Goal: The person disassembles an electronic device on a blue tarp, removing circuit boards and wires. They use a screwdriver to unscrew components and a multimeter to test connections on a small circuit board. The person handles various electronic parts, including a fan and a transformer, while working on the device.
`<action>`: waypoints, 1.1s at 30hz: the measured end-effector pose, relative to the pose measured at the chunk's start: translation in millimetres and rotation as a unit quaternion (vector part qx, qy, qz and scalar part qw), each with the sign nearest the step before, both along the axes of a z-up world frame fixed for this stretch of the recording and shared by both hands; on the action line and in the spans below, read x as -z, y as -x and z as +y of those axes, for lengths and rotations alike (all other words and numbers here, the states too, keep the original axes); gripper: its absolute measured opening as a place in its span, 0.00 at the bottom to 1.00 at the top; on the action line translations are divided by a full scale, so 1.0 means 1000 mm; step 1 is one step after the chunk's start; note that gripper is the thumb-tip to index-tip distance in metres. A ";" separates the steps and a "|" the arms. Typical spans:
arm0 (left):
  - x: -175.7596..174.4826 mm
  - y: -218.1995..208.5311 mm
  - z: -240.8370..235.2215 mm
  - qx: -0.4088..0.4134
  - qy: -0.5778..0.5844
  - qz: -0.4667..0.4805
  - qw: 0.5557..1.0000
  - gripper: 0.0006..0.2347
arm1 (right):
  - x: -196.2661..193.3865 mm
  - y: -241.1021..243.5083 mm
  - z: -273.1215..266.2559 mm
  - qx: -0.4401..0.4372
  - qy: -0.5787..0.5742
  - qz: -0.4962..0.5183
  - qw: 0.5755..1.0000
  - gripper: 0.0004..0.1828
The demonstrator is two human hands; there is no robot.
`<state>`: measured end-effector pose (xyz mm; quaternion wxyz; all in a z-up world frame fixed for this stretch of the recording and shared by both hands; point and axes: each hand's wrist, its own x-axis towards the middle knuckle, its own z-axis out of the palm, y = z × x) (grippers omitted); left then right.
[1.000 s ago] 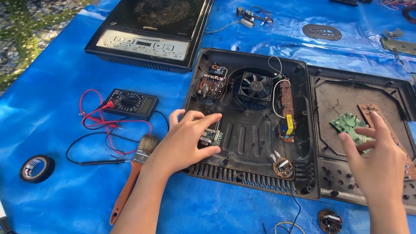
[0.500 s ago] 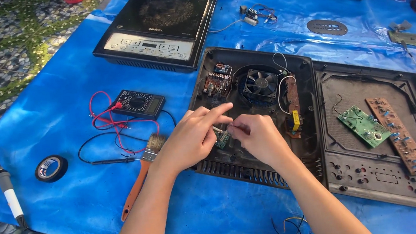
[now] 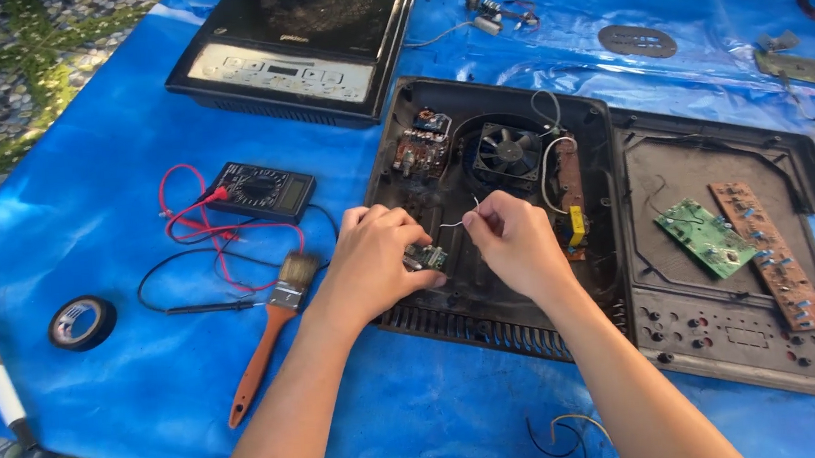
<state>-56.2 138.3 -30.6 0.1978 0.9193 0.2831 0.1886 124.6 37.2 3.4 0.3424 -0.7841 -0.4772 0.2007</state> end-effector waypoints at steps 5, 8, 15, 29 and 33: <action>-0.006 0.006 0.001 0.034 -0.027 0.029 0.999 0.21 | -0.018 -0.009 -0.038 0.016 -0.132 0.031 0.991 0.06; -0.014 0.009 0.000 0.045 -0.021 0.062 0.997 0.21 | -0.030 -0.042 -0.077 0.065 -0.207 0.033 0.976 0.06; -0.009 0.008 0.003 0.042 -0.049 0.062 0.996 0.21 | -0.019 -0.147 -0.147 0.250 -0.175 0.054 0.951 0.15; -0.022 0.007 -0.003 0.031 0.001 0.079 0.996 0.21 | 0.021 -0.166 -0.142 0.082 -0.138 -0.235 0.959 0.10; -0.024 0.007 -0.005 0.031 0.016 0.070 0.997 0.23 | 0.027 -0.154 -0.128 0.030 0.022 -0.236 0.971 0.20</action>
